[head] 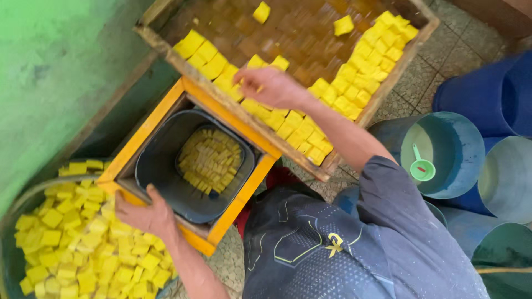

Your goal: The person picks yellow tofu cubes one at a time from bamboo trays and stacks them inside a square bucket set in a wooden frame, occasionally holding several cubes in one hand before placing them. At the end, the person uses a green plastic scoop to pour water from a hose into buckets on the floor.

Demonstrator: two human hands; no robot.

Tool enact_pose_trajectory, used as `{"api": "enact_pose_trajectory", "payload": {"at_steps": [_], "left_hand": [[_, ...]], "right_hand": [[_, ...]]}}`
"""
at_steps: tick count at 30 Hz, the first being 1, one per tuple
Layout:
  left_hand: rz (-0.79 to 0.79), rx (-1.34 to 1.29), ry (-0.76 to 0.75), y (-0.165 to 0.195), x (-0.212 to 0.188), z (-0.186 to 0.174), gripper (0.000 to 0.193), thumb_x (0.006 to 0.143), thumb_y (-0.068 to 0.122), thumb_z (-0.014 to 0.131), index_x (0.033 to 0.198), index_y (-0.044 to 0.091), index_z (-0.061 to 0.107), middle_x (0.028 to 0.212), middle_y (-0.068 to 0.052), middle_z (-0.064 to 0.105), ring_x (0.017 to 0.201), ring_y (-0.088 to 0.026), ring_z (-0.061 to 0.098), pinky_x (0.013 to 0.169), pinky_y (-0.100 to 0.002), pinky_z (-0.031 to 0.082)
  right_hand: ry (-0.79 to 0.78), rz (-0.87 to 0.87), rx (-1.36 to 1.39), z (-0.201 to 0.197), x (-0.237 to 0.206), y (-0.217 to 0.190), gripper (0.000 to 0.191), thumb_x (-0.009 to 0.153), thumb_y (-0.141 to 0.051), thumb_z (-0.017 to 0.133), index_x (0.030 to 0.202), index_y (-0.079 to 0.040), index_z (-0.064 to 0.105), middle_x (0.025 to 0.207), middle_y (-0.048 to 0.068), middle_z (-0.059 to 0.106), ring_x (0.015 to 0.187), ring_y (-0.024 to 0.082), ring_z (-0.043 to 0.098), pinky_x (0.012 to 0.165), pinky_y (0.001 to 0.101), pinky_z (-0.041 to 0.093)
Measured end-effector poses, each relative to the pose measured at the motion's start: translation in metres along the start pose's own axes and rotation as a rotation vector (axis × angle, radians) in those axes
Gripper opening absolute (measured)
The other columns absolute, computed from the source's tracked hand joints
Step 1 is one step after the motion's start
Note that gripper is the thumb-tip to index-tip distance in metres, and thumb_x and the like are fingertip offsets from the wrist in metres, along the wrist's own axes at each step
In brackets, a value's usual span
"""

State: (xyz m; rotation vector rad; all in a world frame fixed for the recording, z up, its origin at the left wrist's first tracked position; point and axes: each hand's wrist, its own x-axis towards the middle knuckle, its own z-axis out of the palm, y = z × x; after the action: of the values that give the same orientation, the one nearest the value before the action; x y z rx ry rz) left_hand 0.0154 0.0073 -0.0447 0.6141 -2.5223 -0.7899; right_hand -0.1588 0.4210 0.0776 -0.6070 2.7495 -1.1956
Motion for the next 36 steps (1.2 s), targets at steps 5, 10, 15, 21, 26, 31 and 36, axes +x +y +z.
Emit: {"api": "enact_pose_trajectory", "payload": {"at_steps": [5, 10, 15, 21, 26, 31, 36], "left_hand": [[-0.038, 0.101, 0.051, 0.006, 0.000, 0.005, 0.066, 0.098, 0.027, 0.080, 0.149, -0.001, 0.050, 0.143, -0.027, 0.050, 0.133, -0.048, 0.045, 0.111, -0.060, 0.036], [0.120, 0.095, 0.182, 0.062, -0.010, 0.010, 0.055, 0.100, 0.016, 0.079, 0.143, -0.004, 0.051, 0.146, -0.026, 0.047, 0.141, -0.047, 0.042, 0.115, -0.061, 0.034], [0.297, -0.009, 0.164, 0.165, -0.017, 0.023, 0.047, 0.103, 0.009, 0.078, 0.140, -0.004, 0.052, 0.151, -0.025, 0.045, 0.142, -0.043, 0.042, 0.121, -0.055, 0.034], [0.342, -0.268, 0.082, 0.284, -0.031, 0.049, 0.047, 0.103, 0.010, 0.078, 0.142, -0.002, 0.054, 0.154, -0.025, 0.047, 0.146, -0.042, 0.043, 0.126, -0.052, 0.034], [0.295, -0.481, -0.167, 0.359, -0.062, 0.072, 0.046, 0.099, 0.011, 0.072, 0.139, -0.001, 0.054, 0.155, -0.023, 0.044, 0.146, -0.040, 0.039, 0.122, -0.052, 0.032], [0.273, -0.640, -0.371, 0.404, -0.092, 0.106, 0.042, 0.095, 0.014, 0.073, 0.133, 0.003, 0.058, 0.148, -0.019, 0.050, 0.143, -0.035, 0.045, 0.121, -0.048, 0.033], [0.148, -0.788, -0.666, 0.424, -0.120, 0.145, 0.037, 0.096, 0.019, 0.071, 0.129, 0.004, 0.063, 0.137, -0.016, 0.064, 0.132, -0.026, 0.058, 0.115, -0.040, 0.045]], "right_hand": [[0.710, 0.316, -0.506, -0.209, -0.067, 0.179, 0.021, 0.099, -0.021, 0.066, 0.109, -0.005, 0.073, 0.105, 0.018, 0.070, 0.095, 0.038, 0.068, 0.082, 0.0466, 0.053], [0.406, 0.529, -0.833, -0.249, -0.122, 0.272, 0.019, 0.097, -0.017, 0.062, 0.107, -0.003, 0.071, 0.112, 0.023, 0.066, 0.104, 0.043, 0.061, 0.084, 0.0547, 0.047], [0.453, 0.420, -0.653, -0.255, -0.135, 0.289, 0.024, 0.091, -0.018, 0.065, 0.109, -0.003, 0.069, 0.111, 0.017, 0.066, 0.107, 0.037, 0.060, 0.091, 0.0525, 0.044], [0.446, 0.379, -0.346, -0.266, -0.150, 0.290, 0.028, 0.088, -0.024, 0.070, 0.110, -0.007, 0.064, 0.112, 0.014, 0.066, 0.108, 0.031, 0.062, 0.095, 0.0452, 0.045], [0.413, 0.156, -0.846, -0.245, -0.159, 0.287, 0.034, 0.095, -0.025, 0.071, 0.120, -0.003, 0.065, 0.120, 0.016, 0.064, 0.118, 0.033, 0.058, 0.099, 0.0508, 0.035], [0.371, 0.432, -0.226, -0.244, -0.163, 0.292, 0.040, 0.089, -0.028, 0.065, 0.121, -0.004, 0.061, 0.119, 0.013, 0.064, 0.116, 0.030, 0.059, 0.103, 0.0444, 0.042], [0.337, 0.182, -0.659, -0.227, -0.163, 0.280, 0.028, 0.103, -0.026, 0.067, 0.117, -0.003, 0.060, 0.124, 0.015, 0.062, 0.117, 0.032, 0.060, 0.104, 0.0477, 0.036]]}}
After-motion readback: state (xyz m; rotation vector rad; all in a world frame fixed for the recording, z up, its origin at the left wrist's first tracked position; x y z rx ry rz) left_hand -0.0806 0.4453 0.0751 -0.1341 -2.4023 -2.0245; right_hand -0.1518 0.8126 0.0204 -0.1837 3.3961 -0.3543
